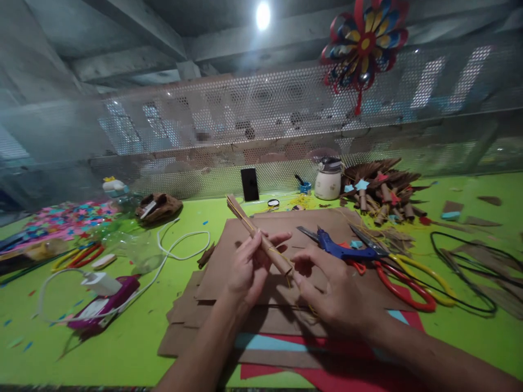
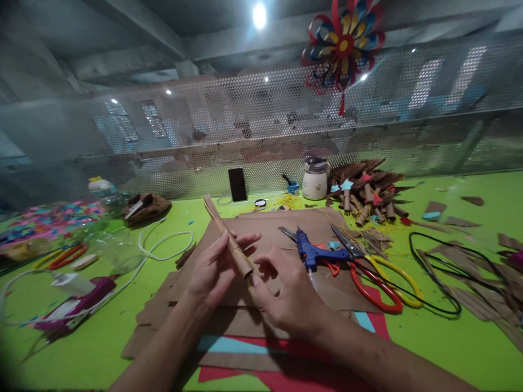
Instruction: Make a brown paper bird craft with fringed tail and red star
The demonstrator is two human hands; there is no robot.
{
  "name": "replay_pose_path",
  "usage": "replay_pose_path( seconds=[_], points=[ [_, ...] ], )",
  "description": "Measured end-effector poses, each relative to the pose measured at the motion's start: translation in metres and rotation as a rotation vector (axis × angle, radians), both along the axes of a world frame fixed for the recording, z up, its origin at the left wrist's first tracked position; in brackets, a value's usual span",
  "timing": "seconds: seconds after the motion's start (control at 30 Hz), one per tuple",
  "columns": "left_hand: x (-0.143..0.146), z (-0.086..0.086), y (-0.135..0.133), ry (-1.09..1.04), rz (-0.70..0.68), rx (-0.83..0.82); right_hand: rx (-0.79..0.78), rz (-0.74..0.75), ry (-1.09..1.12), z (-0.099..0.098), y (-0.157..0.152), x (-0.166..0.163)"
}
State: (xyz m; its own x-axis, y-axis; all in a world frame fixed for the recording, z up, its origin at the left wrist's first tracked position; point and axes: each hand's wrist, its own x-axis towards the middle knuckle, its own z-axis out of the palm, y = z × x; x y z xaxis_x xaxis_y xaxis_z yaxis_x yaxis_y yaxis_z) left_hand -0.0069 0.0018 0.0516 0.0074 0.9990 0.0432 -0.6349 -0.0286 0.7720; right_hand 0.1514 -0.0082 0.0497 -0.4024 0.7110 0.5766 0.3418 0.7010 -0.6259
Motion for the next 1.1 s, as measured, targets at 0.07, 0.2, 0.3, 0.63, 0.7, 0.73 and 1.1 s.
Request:
replay_pose_path(
  seconds=[0.07, 0.2, 0.3, 0.63, 0.7, 0.73, 1.1],
  points=[
    [0.001, -0.001, 0.000, 0.018, 0.017, -0.014, 0.109, -0.004, -0.086, -0.004, 0.001, 0.000],
    [0.004, -0.001, -0.001, 0.088, 0.055, 0.028, 0.282, -0.044, -0.236, -0.010, 0.003, -0.001],
    [0.007, -0.001, -0.003, 0.100, 0.080, 0.040, 0.366, -0.086, -0.306, -0.013, 0.003, -0.001],
    [0.012, -0.006, -0.006, 0.005, 0.118, 0.061, 0.035, -0.076, -0.130, -0.041, 0.009, -0.011],
    [0.012, -0.007, -0.006, -0.007, 0.110, 0.082, -0.027, -0.047, -0.103, -0.042, 0.008, -0.012],
    [0.012, -0.007, -0.006, -0.011, 0.106, 0.094, -0.068, -0.029, -0.083, -0.042, 0.007, -0.012],
    [0.010, -0.010, -0.007, 0.022, 0.091, 0.129, -0.420, 0.099, 0.078, -0.051, 0.008, -0.016]
  ],
)
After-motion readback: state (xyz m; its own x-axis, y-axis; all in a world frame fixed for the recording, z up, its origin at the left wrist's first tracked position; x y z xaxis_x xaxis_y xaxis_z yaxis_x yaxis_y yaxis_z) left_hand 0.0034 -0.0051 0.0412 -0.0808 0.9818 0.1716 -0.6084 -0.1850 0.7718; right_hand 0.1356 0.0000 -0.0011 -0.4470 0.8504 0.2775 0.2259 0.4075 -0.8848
